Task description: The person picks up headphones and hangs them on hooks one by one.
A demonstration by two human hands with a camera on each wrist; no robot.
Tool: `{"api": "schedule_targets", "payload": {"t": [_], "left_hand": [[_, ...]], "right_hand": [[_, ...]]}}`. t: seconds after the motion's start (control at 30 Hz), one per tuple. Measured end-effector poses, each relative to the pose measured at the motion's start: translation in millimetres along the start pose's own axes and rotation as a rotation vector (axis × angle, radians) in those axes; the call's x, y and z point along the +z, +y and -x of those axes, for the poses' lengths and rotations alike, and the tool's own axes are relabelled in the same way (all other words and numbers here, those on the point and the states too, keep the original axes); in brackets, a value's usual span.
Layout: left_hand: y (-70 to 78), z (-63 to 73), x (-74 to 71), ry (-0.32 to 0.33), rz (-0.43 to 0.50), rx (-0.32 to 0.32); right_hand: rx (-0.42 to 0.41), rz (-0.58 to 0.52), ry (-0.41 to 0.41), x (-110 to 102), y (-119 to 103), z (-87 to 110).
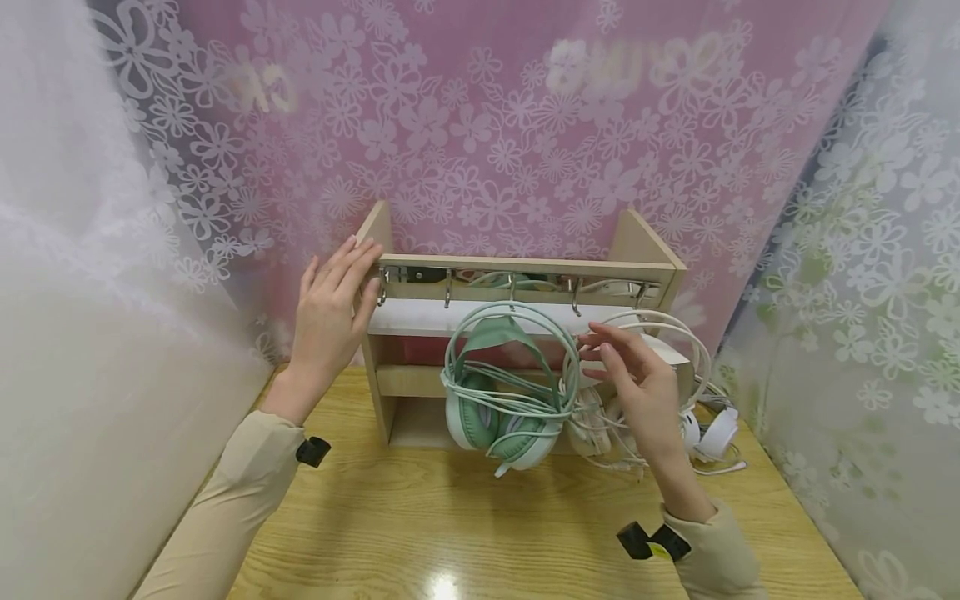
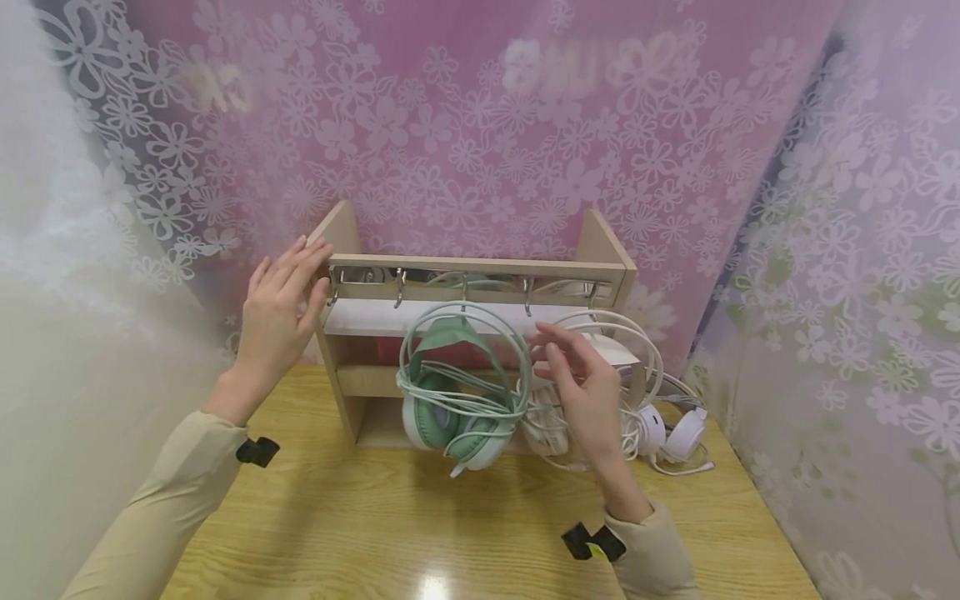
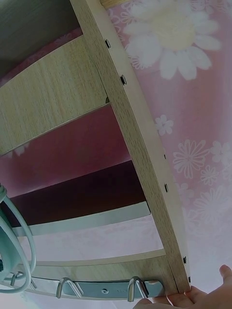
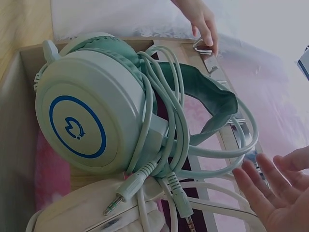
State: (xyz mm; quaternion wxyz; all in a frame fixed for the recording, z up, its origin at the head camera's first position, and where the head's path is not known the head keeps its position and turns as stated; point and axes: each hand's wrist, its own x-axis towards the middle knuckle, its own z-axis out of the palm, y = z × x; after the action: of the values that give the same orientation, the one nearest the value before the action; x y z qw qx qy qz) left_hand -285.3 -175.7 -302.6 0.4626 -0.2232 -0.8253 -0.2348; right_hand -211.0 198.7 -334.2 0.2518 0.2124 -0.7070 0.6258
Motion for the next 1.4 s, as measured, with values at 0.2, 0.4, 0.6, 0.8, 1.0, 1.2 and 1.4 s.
{"api": "schedule_targets", "payload": {"t": [0.2, 0.4, 0.6, 0.8, 1.0, 1.2, 1.4], "left_hand": [[-0.8, -0.1, 0.2, 0.008, -0.003, 0.006], [-0.6, 0.1, 0.8, 0.009, 0.002, 0.005], [-0.1, -0.1, 1.5, 0.006, -0.001, 0.005], [0.1, -0.3, 1.0, 0.002, -0.003, 0.003], [0.0, -0.3, 0.2, 0.003, -0.003, 0.0], [0.2, -0.1, 0.2, -0.004, -0.008, 0.0], [0.2, -0.1, 0.2, -0.004, -0.014, 0.006]], "right_hand": [[0.005, -0.137, -0.02, -7.8, -1.4, 1.3], [-0.018, -0.123, -0.025, -19.9, -0.6, 3.5], [-0.017, -0.114, 0.014, -35.4, -2.3, 3.6], [-0.02, -0.173, 0.082, -51.6, -6.0, 3.6], [-0.009, -0.203, 0.129, -64.1, -6.7, 4.0], [0.013, -0.171, 0.187, -77.7, -7.4, 5.8], [-0.003, -0.166, 0.233, -91.3, -3.9, 6.1]]}}
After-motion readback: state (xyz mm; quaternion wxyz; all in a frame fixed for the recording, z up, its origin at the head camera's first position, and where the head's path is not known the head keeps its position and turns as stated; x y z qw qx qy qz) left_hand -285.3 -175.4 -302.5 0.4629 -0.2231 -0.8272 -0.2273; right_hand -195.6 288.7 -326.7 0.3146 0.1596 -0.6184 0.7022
